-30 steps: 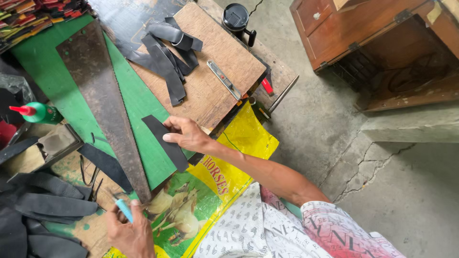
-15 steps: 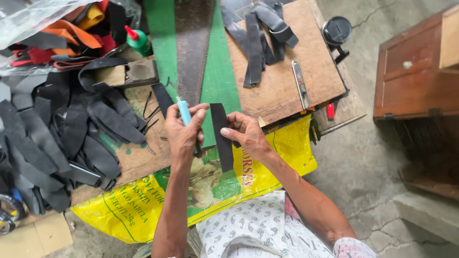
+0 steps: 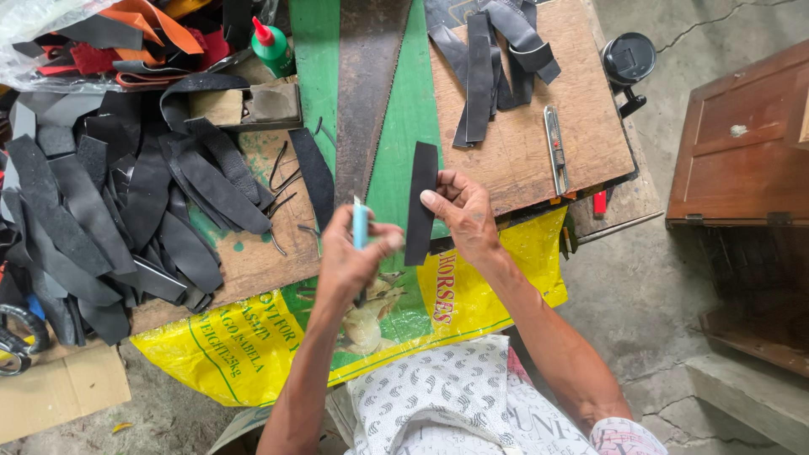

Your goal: The person uses a utility knife and a metal saw as a straightedge to cut narrow strips from black rubber sheets on a wooden workbench. The person repeatedly positions the saw, cuts along its edge, and sets the cut strips aside.

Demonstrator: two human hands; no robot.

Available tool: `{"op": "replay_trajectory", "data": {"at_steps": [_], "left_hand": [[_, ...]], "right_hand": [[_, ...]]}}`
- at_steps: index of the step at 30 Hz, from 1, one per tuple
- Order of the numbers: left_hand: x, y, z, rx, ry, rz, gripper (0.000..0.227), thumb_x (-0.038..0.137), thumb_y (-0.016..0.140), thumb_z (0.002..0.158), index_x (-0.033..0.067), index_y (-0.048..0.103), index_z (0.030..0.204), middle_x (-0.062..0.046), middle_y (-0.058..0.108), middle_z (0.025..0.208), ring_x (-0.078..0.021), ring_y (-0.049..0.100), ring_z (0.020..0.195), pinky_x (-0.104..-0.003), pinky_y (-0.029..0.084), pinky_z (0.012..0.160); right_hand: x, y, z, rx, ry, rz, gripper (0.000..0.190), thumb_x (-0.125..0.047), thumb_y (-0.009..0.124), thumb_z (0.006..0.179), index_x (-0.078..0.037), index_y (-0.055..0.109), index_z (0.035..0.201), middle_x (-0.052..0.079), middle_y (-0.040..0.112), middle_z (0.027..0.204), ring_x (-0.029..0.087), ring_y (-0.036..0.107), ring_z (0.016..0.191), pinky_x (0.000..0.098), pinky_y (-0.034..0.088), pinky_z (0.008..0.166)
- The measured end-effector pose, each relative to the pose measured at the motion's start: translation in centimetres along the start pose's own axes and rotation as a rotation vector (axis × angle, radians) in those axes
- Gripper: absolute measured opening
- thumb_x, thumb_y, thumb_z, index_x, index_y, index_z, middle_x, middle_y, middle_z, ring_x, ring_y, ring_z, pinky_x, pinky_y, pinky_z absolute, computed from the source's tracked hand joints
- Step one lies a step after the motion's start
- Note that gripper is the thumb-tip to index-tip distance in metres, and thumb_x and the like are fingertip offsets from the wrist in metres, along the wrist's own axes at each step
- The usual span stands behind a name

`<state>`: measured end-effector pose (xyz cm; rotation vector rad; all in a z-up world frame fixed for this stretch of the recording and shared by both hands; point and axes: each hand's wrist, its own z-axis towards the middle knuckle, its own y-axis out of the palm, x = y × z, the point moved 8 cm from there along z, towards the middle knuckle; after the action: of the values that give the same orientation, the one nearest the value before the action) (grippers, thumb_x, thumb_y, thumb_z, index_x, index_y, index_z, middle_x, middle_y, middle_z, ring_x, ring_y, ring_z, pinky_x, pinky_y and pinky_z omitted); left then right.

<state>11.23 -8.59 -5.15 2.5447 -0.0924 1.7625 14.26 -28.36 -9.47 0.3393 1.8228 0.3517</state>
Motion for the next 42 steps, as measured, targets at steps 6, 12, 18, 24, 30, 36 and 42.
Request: {"op": "replay_trajectory", "data": {"at_steps": [6, 12, 18, 24, 30, 36, 42], "left_hand": [[-2.2, -1.6, -1.5, 0.208, -0.052, -0.045, 0.037, 0.012, 0.079, 0.085, 0.0047, 0.055, 0.111, -0.007, 0.070, 0.078, -0.0149, 0.059, 0.058, -0.030, 0.045, 0.047], [1.2, -5.2, -3.9, 0.491, 0.272, 0.451, 0.040, 0.018, 0.081, 0.090, 0.0006, 0.057, 0.117, -0.011, 0.065, 0.085, -0.0253, 0.065, 0.076, -0.040, 0.051, 0.066], [0.8, -4.8, -4.2, 0.439, 0.278, 0.834, 0.049, 0.026, 0.083, 0.081, -0.0018, 0.060, 0.114, -0.020, 0.056, 0.098, -0.0417, 0.063, 0.082, -0.049, 0.050, 0.065], [-0.1, -5.8, -3.0, 0.351, 0.126, 0.945, 0.040, 0.032, 0.086, 0.082, -0.0002, 0.061, 0.087, -0.015, 0.057, 0.084, -0.0335, 0.061, 0.073, -0.047, 0.049, 0.063], [3.1, -12.4, -2.3, 0.450, 0.049, 0.042, 0.029, 0.011, 0.080, 0.084, -0.0038, 0.068, 0.106, -0.003, 0.065, 0.075, -0.0075, 0.051, 0.049, -0.027, 0.037, 0.041], [7.8, -14.8, -2.0, 0.444, 0.222, -0.249, 0.023, 0.002, 0.072, 0.095, -0.0064, 0.067, 0.115, -0.004, 0.066, 0.083, -0.0074, 0.055, 0.050, -0.024, 0.043, 0.043], [7.6, -14.7, -1.9, 0.440, 0.206, -0.238, 0.022, 0.002, 0.072, 0.095, -0.0058, 0.067, 0.115, -0.004, 0.067, 0.080, -0.0077, 0.055, 0.049, -0.024, 0.042, 0.041]], "right_hand": [[-0.6, 0.0, 1.1, -0.033, -0.022, 0.038, 0.026, -0.005, 0.075, 0.093, 0.001, 0.064, 0.116, 0.006, 0.072, 0.093, 0.011, 0.067, 0.075, 0.0257, 0.054, 0.065], [-8.0, -2.1, 4.8, 0.055, -0.126, -0.381, 0.024, -0.012, 0.070, 0.098, -0.003, 0.067, 0.121, 0.002, 0.073, 0.099, 0.011, 0.067, 0.080, 0.0270, 0.055, 0.071], [-12.2, -1.6, 4.7, 0.194, -0.515, -0.984, 0.034, -0.009, 0.067, 0.098, 0.001, 0.062, 0.130, 0.015, 0.066, 0.114, 0.022, 0.065, 0.096, 0.0349, 0.055, 0.084], [-4.3, 1.6, 2.2, 0.048, -0.481, -1.071, 0.030, -0.007, 0.071, 0.092, 0.000, 0.069, 0.122, 0.016, 0.065, 0.124, 0.032, 0.061, 0.113, 0.0381, 0.052, 0.092], [-2.9, 5.2, 1.9, -0.055, -0.714, -1.279, 0.032, -0.004, 0.070, 0.091, 0.001, 0.068, 0.123, 0.016, 0.064, 0.130, 0.035, 0.053, 0.127, 0.0461, 0.039, 0.112], [-1.8, 10.8, 3.9, -0.135, -0.707, -1.167, 0.043, -0.005, 0.068, 0.097, 0.004, 0.058, 0.138, 0.021, 0.053, 0.139, 0.039, 0.051, 0.130, 0.0475, 0.040, 0.114], [1.7, 16.8, 0.7, -0.706, -0.739, -1.234, 0.051, -0.003, 0.071, 0.069, -0.010, 0.071, 0.120, 0.023, 0.056, 0.128, 0.040, 0.052, 0.113, 0.0480, 0.043, 0.094]]}}
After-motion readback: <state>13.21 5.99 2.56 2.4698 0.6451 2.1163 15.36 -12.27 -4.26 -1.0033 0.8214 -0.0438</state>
